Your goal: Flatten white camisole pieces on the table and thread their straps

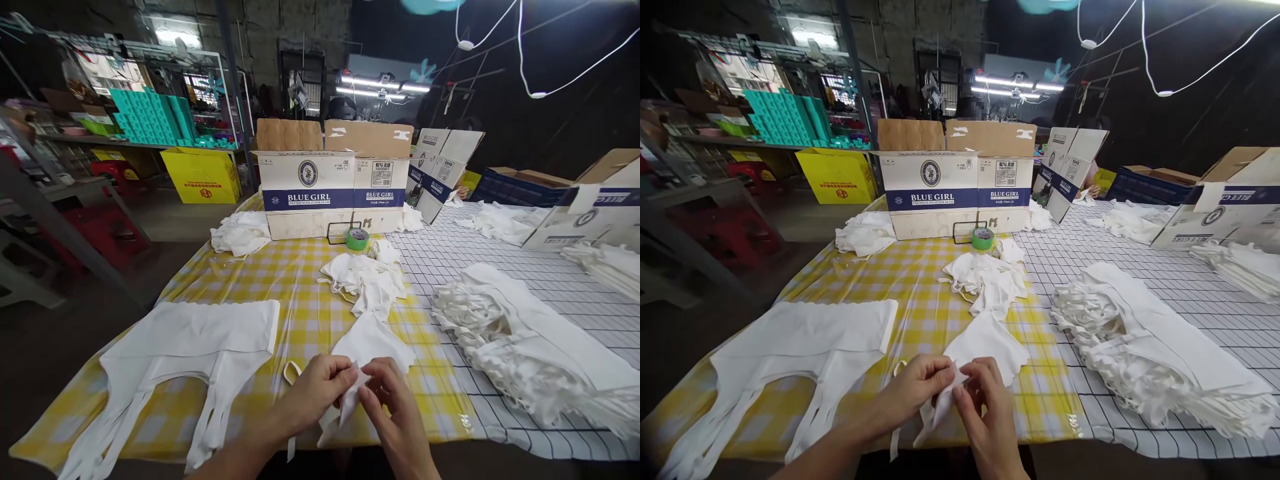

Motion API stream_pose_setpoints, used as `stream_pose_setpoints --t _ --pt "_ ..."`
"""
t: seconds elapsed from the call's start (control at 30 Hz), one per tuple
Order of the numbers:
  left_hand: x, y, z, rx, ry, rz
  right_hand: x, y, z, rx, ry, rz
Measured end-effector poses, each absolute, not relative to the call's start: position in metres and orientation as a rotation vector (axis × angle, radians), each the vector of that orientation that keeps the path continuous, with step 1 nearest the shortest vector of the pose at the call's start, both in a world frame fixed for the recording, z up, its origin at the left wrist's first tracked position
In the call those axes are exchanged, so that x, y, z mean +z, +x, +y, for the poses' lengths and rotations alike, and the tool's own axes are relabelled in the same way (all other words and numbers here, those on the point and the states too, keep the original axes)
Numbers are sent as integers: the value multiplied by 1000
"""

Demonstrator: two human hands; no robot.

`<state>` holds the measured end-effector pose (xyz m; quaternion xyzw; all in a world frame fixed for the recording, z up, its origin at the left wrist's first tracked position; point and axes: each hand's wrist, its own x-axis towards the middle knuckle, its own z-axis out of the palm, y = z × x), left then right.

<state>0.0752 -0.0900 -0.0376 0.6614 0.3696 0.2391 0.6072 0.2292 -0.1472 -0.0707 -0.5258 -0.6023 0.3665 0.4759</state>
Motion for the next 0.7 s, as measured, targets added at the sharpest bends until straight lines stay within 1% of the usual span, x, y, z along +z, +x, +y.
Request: stream_pose_setpoints --t 0.17,0.27,0.33,0.4,0.47,0.5,0.6,0.7 --pt "-53 91 -98 569 1318 830 -64 237 -140 948 -1338 -1486" --pt "-53 95 -99 559 1260 851 -54 246 -138 991 -1323 -1484" --pt "-46 93 -95 602 1370 927 -42 255 -137 1041 -1272 -1507" --pt "-34 90 -87 732 1568 956 -25 267 -139 1201 -1210 -1564" --pt "-17 88 -77 812 1716 824 -4 279 -143 1402 -1161 -1622" --pt "-8 89 -71 795 1753 697 8 284 -145 1484 -1143 -1647" --pt "15 100 -60 575 1747 258 46 299 -154 1604 -1103 -1684" --pt "28 124 -62 403 1639 12 82 311 -159 1723 -1061 -1652"
